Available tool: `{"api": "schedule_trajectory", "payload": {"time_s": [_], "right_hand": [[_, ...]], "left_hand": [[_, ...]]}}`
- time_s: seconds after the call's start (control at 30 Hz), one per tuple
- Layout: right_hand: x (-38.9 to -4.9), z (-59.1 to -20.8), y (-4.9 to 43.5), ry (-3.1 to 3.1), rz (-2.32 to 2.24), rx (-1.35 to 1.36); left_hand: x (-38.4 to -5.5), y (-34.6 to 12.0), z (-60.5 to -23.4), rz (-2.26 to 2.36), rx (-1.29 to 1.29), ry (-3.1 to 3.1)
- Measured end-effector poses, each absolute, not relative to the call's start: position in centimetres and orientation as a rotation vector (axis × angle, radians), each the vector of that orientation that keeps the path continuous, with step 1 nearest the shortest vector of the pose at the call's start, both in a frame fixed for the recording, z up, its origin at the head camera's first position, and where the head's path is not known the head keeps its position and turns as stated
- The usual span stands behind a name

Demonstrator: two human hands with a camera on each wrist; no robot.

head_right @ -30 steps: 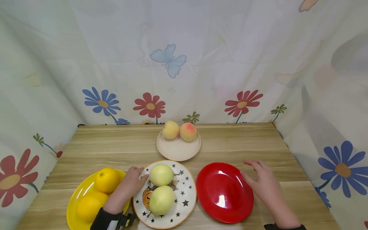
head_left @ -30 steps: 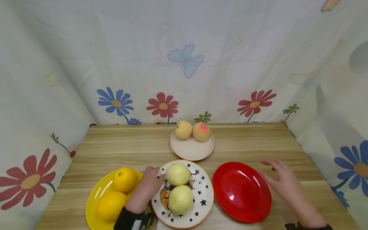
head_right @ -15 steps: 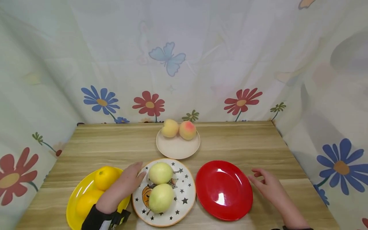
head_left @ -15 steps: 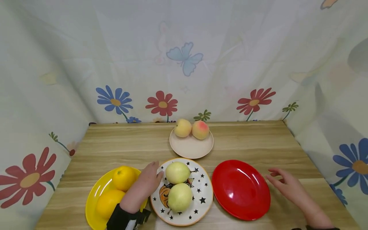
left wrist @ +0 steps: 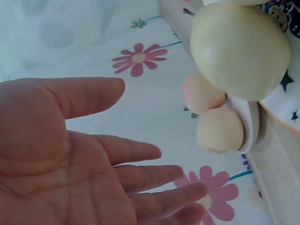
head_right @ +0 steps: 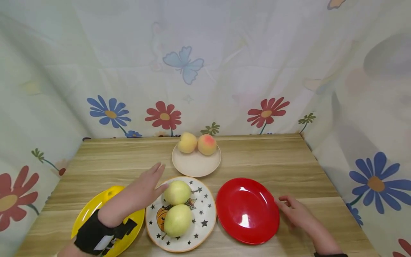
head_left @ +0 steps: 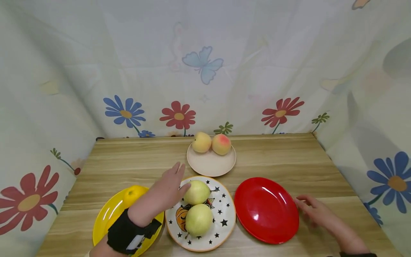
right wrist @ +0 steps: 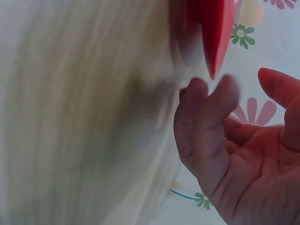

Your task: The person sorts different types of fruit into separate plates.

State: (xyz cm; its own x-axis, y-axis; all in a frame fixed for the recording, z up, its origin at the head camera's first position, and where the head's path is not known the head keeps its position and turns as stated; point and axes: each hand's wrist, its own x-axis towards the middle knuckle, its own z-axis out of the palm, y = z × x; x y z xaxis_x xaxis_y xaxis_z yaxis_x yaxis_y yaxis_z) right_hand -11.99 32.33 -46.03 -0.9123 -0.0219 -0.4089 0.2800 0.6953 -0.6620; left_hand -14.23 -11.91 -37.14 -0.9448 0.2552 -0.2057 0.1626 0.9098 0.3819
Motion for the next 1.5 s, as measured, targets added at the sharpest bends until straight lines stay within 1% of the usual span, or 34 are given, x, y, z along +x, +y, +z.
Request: {"api": "schedule_trajectory", "payload": {"time_s": [0.17,0.3,0.5,0.67,0.9,1.07,1.5], "right_hand": [[-11.3,-46.6,32.4,2.382,-1.157,0.279],[-10.9,-46.8,32.6,2.345,-1.196,0.257],[-10.2,-46.9,32.6,2.31,-1.224,0.188],[-9.7,-47.1,32.4,2.317,-1.213,0.224],[-9.4,-47.6,32.1,2.341,-1.215,0.185],[-9.5,-47.6,31.6,2.407,-1.155,0.232],[-9.6,-47.9,31.2,2.408,-1.195,0.217]], "left_hand": [[-16.2,-11.2,-35.8,0.456,0.344,2.89],[-17.9,-10.8,-35.7,0.444,0.35,2.907],[-20.3,-10.0,-36.2,0.451,0.339,2.872],[-22.2,-9.3,-36.5,0.456,0.354,2.842],[-24.7,-8.5,-37.3,0.419,0.378,2.81],[-26.4,-8.1,-38.0,0.426,0.367,2.774],[-29.3,-6.7,-39.0,0.523,0.315,2.769]]}}
